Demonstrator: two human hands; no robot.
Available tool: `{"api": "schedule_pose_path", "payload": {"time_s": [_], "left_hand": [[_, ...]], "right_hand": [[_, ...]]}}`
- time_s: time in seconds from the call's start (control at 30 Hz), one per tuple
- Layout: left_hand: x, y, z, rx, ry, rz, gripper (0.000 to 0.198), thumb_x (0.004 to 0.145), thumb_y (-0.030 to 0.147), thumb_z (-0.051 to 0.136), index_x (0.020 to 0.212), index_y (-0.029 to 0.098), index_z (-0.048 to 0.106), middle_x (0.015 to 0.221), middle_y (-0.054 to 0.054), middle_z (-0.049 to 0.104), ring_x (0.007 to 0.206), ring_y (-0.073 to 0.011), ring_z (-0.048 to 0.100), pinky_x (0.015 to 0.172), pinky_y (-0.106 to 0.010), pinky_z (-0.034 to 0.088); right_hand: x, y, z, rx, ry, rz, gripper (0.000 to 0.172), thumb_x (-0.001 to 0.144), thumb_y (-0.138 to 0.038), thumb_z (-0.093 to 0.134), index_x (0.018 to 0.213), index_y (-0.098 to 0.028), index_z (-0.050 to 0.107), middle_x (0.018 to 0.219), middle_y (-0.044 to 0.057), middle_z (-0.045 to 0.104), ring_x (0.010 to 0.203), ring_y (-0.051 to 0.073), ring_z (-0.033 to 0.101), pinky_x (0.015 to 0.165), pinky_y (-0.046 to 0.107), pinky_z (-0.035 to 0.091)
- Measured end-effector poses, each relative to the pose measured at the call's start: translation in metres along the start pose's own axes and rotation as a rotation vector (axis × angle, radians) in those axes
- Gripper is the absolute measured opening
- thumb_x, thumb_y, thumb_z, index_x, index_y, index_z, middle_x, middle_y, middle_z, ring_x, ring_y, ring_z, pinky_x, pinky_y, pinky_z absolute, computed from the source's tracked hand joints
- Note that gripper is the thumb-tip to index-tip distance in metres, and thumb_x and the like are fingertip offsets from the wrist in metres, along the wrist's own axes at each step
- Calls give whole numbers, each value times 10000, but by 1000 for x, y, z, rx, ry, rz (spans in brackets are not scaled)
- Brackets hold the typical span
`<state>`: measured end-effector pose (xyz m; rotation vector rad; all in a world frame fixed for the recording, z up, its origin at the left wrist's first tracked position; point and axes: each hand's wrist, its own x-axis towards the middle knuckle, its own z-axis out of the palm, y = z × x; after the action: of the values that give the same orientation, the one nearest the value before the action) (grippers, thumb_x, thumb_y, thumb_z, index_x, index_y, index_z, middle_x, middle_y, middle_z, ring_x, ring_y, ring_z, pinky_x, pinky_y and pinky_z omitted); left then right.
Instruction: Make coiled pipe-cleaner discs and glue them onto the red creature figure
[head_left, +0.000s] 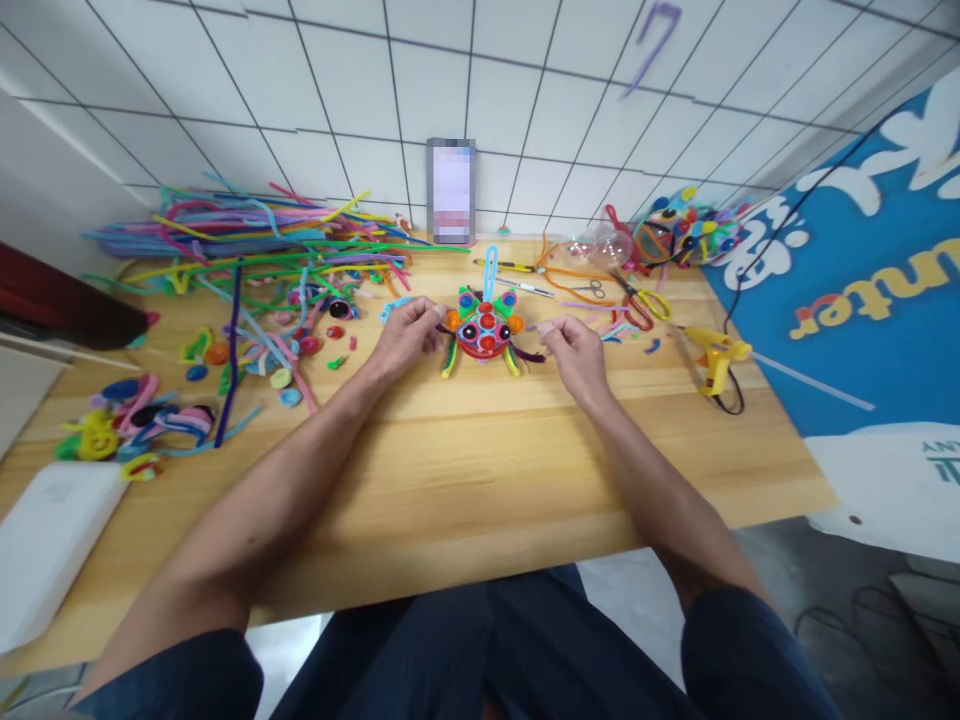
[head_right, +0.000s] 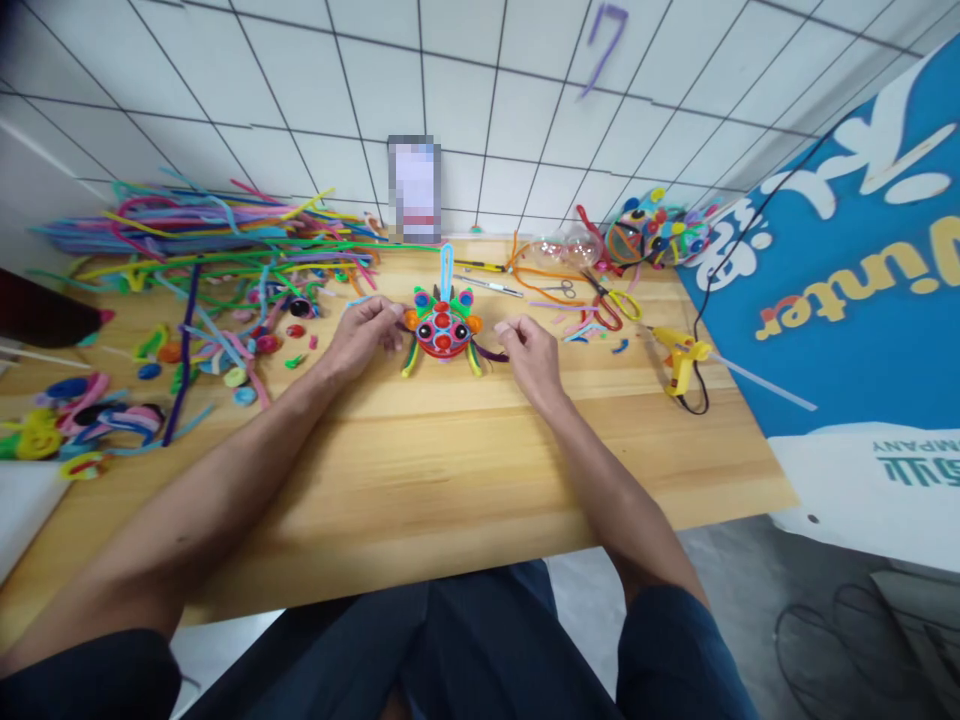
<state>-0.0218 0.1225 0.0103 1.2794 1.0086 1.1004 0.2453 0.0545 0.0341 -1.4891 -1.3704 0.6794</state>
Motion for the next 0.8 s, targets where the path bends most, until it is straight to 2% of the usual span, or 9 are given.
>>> {"api": "schedule_pose_path", "payload": {"time_s": [0.07, 0.13, 0.27, 0.37, 0.47, 0.57, 0.7, 0.8], "left_hand": [[0, 10, -3, 18, 122, 103, 316, 880, 466, 730, 779, 186, 624, 501, 61, 507, 412, -79, 439, 419, -192, 338], [-3, 25, -3, 25, 156, 168, 312, 886, 477, 733, 808, 185, 656, 481, 73, 449, 415, -72, 384, 422, -190, 298], [-23, 58, 12, 34, -71, 129, 377, 851, 537, 772, 843, 163, 723, 494, 55, 469, 414, -70, 379, 414, -202, 282], [-44, 75, 29, 23, -240, 63, 387, 838, 547, 787, 859, 163, 749, 505, 41, 511, 420, -73, 404, 416, -203, 298], [-57, 83, 37, 20, -348, 33, 378, 828, 549, 797, 838, 171, 776, 492, 38, 506, 421, -74, 400, 420, -209, 296], [-59, 87, 36, 20, -381, -1, 356, 806, 534, 821, 823, 179, 805, 460, 41, 485, 413, -74, 386, 423, -217, 291], [-56, 88, 33, -38, -394, -62, 376, 735, 536, 879, 744, 169, 799, 442, 34, 497, 400, -65, 375, 411, -215, 253], [-56, 87, 38, -137, -407, -148, 451, 659, 578, 919, 677, 154, 765, 481, 14, 564, 393, -52, 363, 390, -214, 238]], "right_hand": [[-11, -16, 5, -23, 2, -75, 220, 908, -394, 667, 795, -208, 691, 698, -39, 657, 658, 130, 577, 655, 271, 445], [-18, -34, 9, -37, -4, -173, 191, 938, -380, 674, 860, -215, 727, 775, -20, 721, 703, 142, 626, 688, 280, 487], [-24, -66, 14, -52, 5, -402, 143, 981, -326, 663, 940, -236, 766, 899, 6, 781, 798, 159, 690, 758, 302, 535], [-25, -80, 18, -28, -8, -495, 119, 982, -302, 672, 977, -268, 786, 922, 1, 784, 839, 172, 706, 809, 327, 554], [-26, -87, 17, -15, -67, -504, 119, 969, -311, 695, 985, -337, 810, 938, -6, 782, 888, 197, 711, 868, 366, 562], [-24, -89, 11, 11, -168, -488, 144, 972, -341, 691, 1005, -392, 821, 982, -1, 777, 939, 217, 703, 898, 400, 560], [-15, -91, 3, 66, -372, -484, 164, 976, -417, 681, 1037, -382, 830, 988, 16, 765, 936, 212, 687, 885, 401, 554], [-11, -90, 1, 136, -442, -441, 175, 927, -487, 741, 963, -345, 838, 928, 19, 756, 884, 197, 679, 848, 372, 549]]}}
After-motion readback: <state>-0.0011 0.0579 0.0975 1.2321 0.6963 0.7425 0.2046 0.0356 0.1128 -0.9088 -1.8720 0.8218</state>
